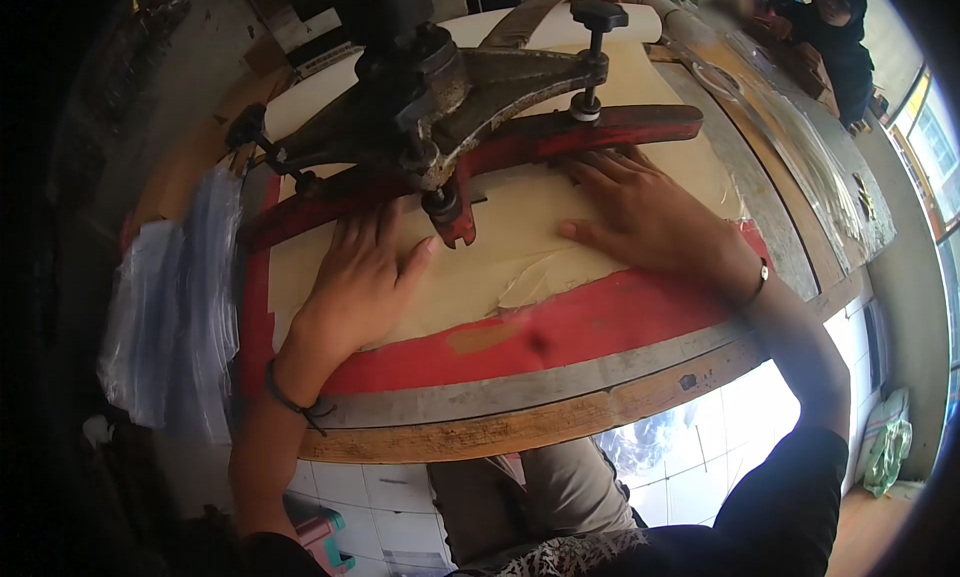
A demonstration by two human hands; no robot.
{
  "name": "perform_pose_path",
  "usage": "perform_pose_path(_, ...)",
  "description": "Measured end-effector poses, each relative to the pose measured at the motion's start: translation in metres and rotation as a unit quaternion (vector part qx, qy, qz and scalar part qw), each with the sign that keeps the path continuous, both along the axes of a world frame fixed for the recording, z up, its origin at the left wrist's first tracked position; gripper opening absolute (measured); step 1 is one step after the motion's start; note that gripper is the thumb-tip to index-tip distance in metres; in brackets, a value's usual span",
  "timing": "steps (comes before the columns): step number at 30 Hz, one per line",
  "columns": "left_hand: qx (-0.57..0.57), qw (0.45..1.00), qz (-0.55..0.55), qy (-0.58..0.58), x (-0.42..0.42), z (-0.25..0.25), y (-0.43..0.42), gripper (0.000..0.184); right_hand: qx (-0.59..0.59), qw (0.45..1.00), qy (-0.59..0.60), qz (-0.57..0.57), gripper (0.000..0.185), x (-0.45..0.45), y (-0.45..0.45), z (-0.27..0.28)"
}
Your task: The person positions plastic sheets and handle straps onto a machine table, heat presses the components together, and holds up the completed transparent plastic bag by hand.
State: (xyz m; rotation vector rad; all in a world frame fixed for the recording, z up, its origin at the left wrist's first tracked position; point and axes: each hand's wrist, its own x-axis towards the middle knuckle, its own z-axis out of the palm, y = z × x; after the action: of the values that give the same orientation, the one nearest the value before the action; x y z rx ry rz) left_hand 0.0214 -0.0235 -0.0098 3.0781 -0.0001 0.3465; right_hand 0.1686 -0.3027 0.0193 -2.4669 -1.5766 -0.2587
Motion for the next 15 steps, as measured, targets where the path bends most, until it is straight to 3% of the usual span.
perform_pose_path(6, 0.011, 0.998, 0.021, 0.052, -0.002, 0.011, -0.006, 0.070, -0.030, 0.996, 0.085, 0.005, 0.063, 0.006, -0.008, 0.007)
perform_pose_path(15, -0.010, 0.999, 0.000, 0.033, -0.004, 0.008, -0.011, 0.063, -0.054, 0.998, 0.023, 0.022, 0.069, 0.005, -0.027, 0.000)
